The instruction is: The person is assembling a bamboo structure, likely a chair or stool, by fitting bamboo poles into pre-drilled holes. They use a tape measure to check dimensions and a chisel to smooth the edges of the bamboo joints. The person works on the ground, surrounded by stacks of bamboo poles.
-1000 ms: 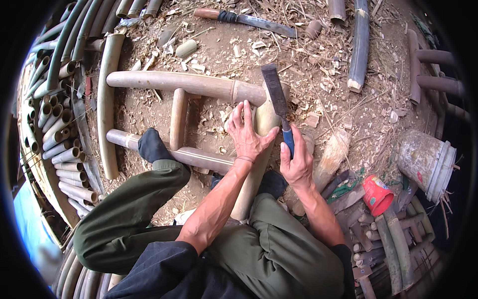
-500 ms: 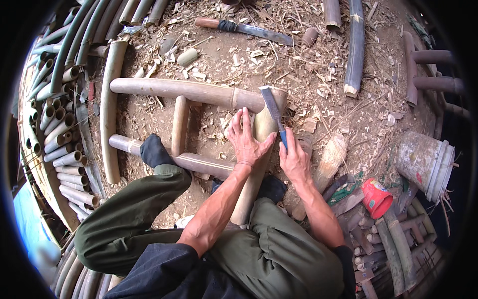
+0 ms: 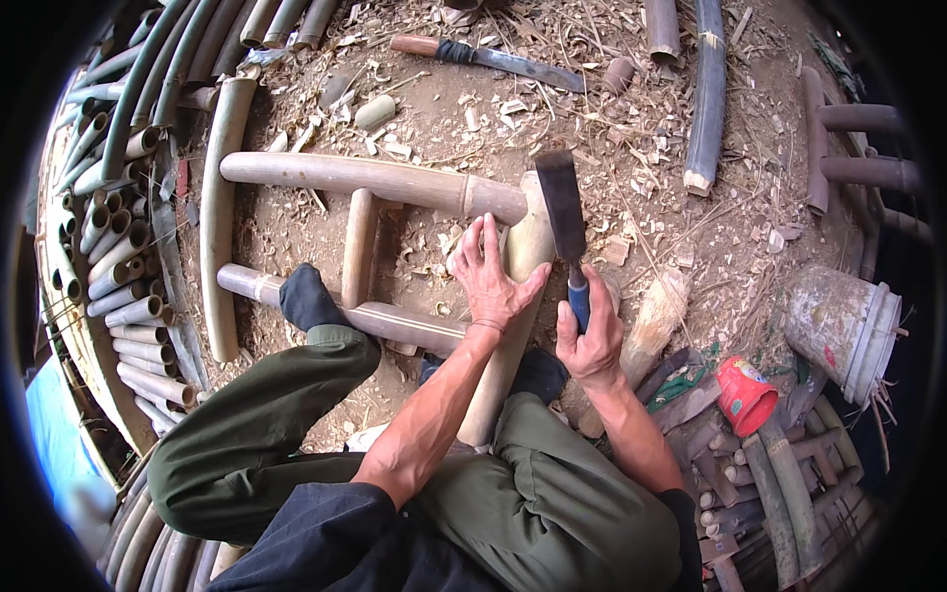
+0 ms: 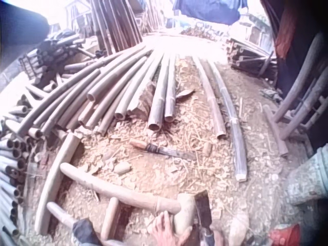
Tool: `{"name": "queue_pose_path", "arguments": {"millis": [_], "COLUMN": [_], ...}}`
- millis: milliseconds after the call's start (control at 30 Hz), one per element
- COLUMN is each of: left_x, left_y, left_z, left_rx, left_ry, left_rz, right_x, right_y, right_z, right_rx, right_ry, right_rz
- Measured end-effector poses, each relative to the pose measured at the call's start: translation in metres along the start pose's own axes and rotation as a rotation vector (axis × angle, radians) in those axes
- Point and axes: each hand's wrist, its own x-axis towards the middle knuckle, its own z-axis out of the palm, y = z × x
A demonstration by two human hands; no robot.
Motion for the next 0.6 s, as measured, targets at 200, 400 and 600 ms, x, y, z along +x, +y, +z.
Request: {"name": "queue_pose_path", "arguments": {"millis": [200, 400, 600], "left_x": [-0.003, -0.002, -0.003], "left_y": [0.002, 0.002, 0.002], "left_z": [-0.001, 0.0, -0.001], "left_rx": [-0.012, -0.017, -0.041], "left_ry": [0.004, 0.009, -0.013], "left_rz": [0.01, 0.002, -0.018], "right_x": [0.002, -0.001, 0.022], "right_y": [0.015, 0.009, -0.016], "right_z": [0.009, 0.012, 0.002], "right_rx": [-0.099, -0.042, -0.023], "right_ry": [-0.287, -0.031, -0.065], "right_rz": [0.162, 0.015, 0.146]}}
